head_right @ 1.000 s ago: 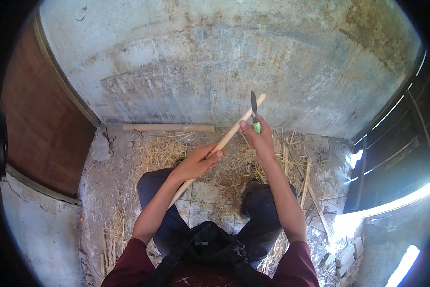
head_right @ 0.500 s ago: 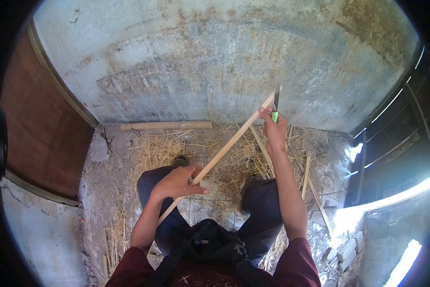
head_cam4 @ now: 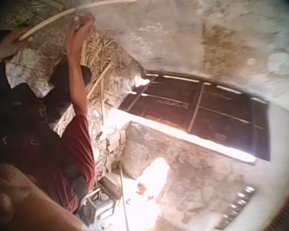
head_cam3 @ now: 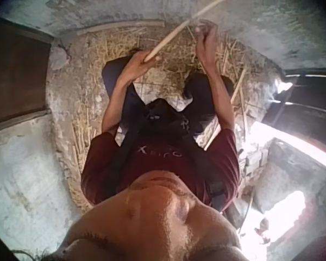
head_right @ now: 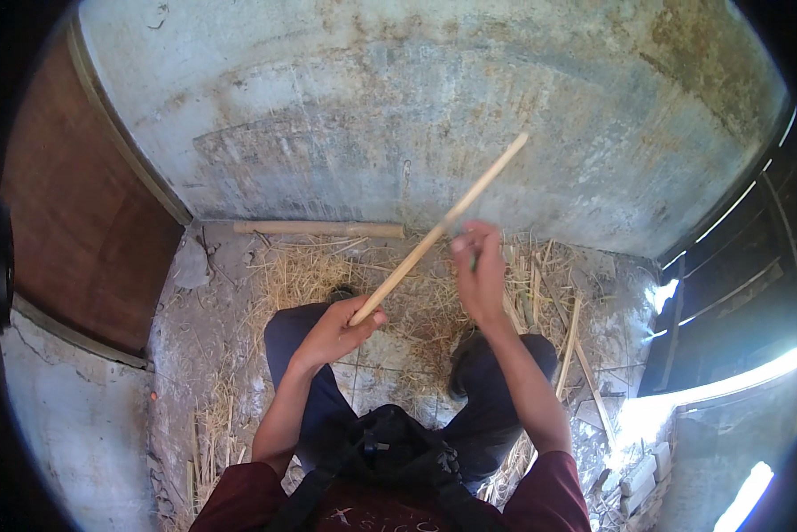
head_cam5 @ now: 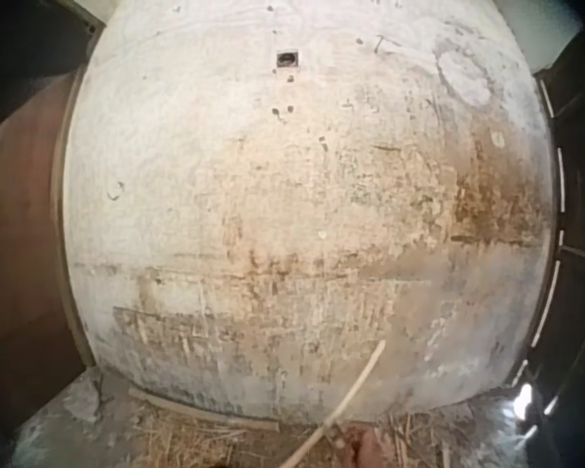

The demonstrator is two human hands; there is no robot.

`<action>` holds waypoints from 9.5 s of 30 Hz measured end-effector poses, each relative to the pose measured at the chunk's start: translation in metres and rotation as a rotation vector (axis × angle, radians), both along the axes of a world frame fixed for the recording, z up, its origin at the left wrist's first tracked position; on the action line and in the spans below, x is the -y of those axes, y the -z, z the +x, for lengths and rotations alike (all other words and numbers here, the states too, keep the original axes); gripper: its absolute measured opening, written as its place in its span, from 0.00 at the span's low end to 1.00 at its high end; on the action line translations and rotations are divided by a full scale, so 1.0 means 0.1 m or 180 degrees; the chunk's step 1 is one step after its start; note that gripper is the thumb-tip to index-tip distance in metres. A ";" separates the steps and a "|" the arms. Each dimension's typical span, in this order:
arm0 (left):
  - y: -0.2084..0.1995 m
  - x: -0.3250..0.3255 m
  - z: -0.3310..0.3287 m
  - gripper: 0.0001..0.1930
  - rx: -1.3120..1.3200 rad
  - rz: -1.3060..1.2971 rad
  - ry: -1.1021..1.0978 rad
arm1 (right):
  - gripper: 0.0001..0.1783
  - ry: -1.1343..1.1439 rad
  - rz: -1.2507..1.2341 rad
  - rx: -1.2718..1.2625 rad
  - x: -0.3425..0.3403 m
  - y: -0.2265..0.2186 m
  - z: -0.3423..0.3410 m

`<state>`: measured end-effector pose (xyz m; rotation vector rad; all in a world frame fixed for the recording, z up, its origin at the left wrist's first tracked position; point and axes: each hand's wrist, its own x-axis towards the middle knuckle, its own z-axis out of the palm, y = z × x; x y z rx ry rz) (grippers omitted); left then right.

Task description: The person carves a long wooden stick using a small knife, shaving off pieces of wood while sitting on the floor.

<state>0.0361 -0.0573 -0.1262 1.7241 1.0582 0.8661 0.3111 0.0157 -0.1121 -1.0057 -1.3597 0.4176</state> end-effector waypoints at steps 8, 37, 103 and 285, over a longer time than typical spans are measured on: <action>-0.49 0.18 0.17 0.16 0.0861 -0.0216 -0.0030 | 0.18 -0.0918 0.1233 0.1435 0.33 -0.08 -0.37; -1.37 0.91 -0.05 0.21 0.1420 -0.0268 -0.0122 | 0.17 -0.0967 0.2430 0.1778 0.52 -1.25 -0.60; -1.26 0.98 0.02 0.18 0.1349 -0.0342 -0.0710 | 0.16 -0.1086 0.2403 0.2050 0.85 -1.14 -0.78; -1.13 1.15 0.27 0.13 0.0259 0.0807 -0.1745 | 0.10 -0.0591 0.1748 0.1562 0.50 -1.39 -0.52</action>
